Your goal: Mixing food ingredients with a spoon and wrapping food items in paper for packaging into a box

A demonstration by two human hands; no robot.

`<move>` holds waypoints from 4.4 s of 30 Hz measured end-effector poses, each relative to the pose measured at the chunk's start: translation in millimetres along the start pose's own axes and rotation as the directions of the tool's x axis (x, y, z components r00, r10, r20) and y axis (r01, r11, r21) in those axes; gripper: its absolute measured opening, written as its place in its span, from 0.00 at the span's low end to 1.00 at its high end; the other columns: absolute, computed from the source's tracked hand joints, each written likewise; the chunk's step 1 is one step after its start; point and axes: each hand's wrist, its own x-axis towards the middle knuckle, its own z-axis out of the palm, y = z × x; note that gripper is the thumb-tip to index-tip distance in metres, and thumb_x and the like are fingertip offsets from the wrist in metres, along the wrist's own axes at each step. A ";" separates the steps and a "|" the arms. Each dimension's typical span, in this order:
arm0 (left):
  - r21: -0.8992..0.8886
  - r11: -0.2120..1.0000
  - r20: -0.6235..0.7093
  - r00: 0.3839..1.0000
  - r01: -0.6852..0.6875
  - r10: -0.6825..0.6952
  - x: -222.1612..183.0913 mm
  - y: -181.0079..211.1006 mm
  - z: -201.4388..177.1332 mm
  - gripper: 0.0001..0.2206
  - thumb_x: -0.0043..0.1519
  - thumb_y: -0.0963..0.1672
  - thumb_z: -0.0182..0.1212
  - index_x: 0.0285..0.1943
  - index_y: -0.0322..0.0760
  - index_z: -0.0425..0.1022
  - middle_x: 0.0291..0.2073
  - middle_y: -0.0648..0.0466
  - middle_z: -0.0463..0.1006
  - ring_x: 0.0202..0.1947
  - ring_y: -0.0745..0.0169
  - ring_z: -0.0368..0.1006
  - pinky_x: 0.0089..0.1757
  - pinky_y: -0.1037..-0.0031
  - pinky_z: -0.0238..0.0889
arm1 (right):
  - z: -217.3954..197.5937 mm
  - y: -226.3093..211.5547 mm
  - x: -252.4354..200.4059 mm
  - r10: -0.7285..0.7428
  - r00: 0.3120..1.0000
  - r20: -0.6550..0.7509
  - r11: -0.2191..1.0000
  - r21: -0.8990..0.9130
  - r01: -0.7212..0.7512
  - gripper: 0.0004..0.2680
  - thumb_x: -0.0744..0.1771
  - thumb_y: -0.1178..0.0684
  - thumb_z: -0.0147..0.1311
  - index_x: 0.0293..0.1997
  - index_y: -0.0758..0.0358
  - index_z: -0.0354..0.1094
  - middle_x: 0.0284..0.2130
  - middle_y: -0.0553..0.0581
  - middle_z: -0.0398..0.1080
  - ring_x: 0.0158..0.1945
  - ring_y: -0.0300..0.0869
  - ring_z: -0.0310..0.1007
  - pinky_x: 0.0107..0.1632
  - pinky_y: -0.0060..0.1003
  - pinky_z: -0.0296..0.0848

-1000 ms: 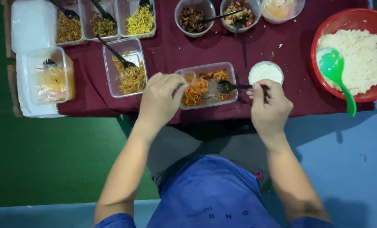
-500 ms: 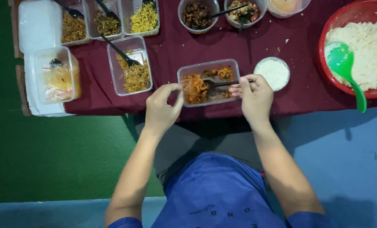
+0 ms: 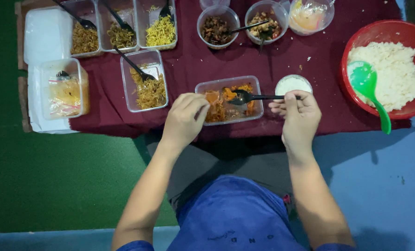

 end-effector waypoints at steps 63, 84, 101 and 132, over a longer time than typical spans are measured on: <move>0.026 0.991 0.226 0.965 0.130 -0.132 18.5 -0.3 2.8 0.05 0.57 0.42 0.72 0.39 0.46 0.81 0.32 0.56 0.81 0.35 0.51 0.80 0.42 0.61 0.72 | 11.5 -88.3 2.8 -0.612 0.724 0.317 0.706 -0.193 0.681 0.03 0.72 0.72 0.57 0.41 0.83 0.71 0.25 0.71 0.74 0.27 0.52 0.78 0.31 0.40 0.78; -0.196 0.935 0.072 0.955 0.297 -0.288 20.1 14.5 -20.1 0.04 0.58 0.40 0.71 0.37 0.44 0.81 0.27 0.54 0.82 0.33 0.51 0.81 0.38 0.66 0.74 | 12.2 21.2 -12.9 -0.038 0.968 0.248 0.983 -0.167 0.081 0.03 0.72 0.65 0.52 0.44 0.77 0.67 0.29 0.72 0.76 0.30 0.45 0.80 0.33 0.31 0.82; -0.051 0.999 0.041 0.999 0.000 0.002 16.3 13.3 -4.0 0.05 0.58 0.37 0.72 0.39 0.37 0.82 0.35 0.49 0.82 0.40 0.47 0.80 0.44 0.64 0.72 | 7.8 -62.5 -13.9 -0.282 0.954 0.099 0.944 -0.151 0.295 0.03 0.75 0.65 0.47 0.47 0.79 0.63 0.32 0.77 0.74 0.32 0.51 0.80 0.34 0.38 0.83; -0.102 0.978 -0.002 0.983 0.183 -0.184 53.9 20.0 -15.7 0.01 0.62 0.42 0.70 0.39 0.42 0.83 0.32 0.54 0.82 0.36 0.51 0.80 0.41 0.66 0.72 | -5.4 -25.9 -44.7 -0.579 0.755 0.308 0.490 -0.608 0.624 0.11 0.65 0.49 0.69 0.47 0.61 0.76 0.41 0.59 0.76 0.45 0.54 0.78 0.48 0.46 0.75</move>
